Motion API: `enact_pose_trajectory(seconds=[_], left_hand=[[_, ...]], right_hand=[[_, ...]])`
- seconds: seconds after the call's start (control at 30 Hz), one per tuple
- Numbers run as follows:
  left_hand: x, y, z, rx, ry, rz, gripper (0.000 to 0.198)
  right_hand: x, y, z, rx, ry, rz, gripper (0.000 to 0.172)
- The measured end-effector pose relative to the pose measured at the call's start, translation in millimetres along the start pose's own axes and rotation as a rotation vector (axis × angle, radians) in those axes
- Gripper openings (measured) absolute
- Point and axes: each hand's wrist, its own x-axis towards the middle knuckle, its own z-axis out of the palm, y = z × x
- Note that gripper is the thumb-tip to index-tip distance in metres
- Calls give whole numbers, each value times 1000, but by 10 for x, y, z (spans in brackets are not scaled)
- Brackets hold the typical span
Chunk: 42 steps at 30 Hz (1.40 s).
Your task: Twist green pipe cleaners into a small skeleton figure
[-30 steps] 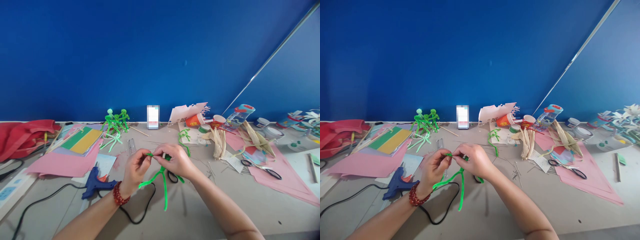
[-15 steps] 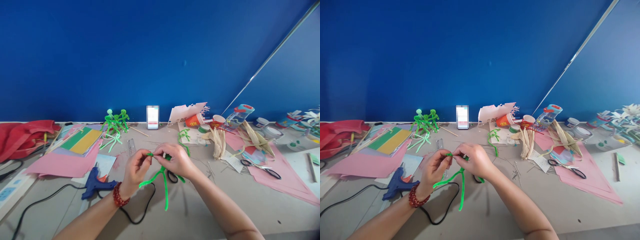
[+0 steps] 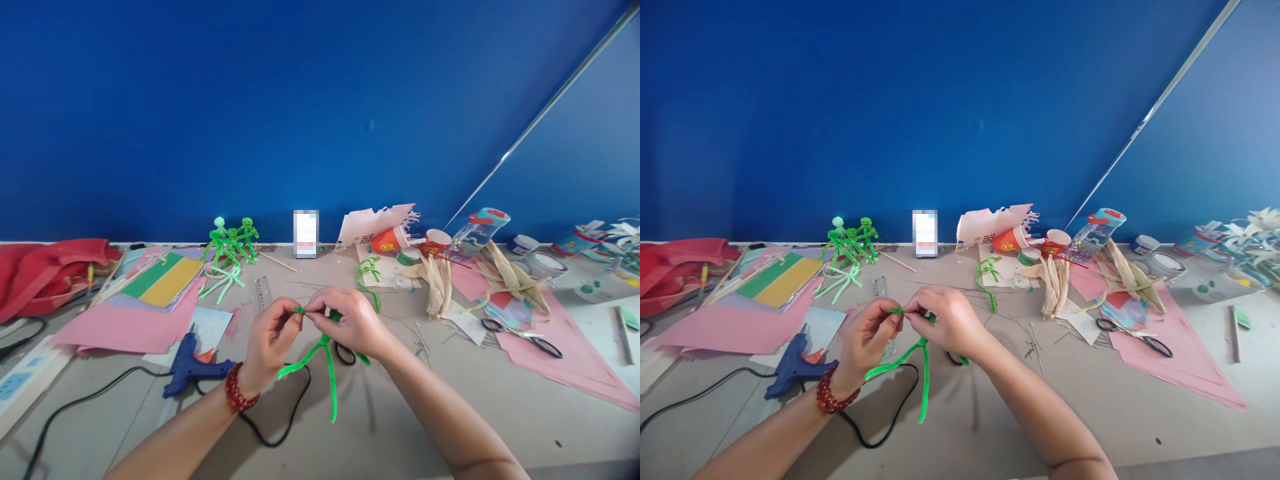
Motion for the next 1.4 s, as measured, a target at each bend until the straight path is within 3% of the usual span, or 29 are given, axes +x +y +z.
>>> enact_pose_trajectory(seconds=[0.13, 0.27, 0.6, 1.13, 1.3, 1.4], left_hand=[[24, 62, -1, 51, 39, 54, 15], [39, 55, 5, -21, 48, 24, 14], [38, -33, -7, -89, -74, -46, 16], [66, 124, -43, -15, -158, -62, 19], [63, 97, -58, -36, -223, -170, 17], [50, 122, -73, -4, -286, -165, 19]], right_hand=[[-1, -16, 9, 4, -6, -1, 11], [5, -13, 0, -20, -5, 14, 9], [1, 16, 3, -58, 13, 39, 12], [-2, 73, 32, -325, 148, -7, 11], [0, 118, 32, -357, 136, -39, 14], [-6, 144, 58, -389, 87, -94, 15]])
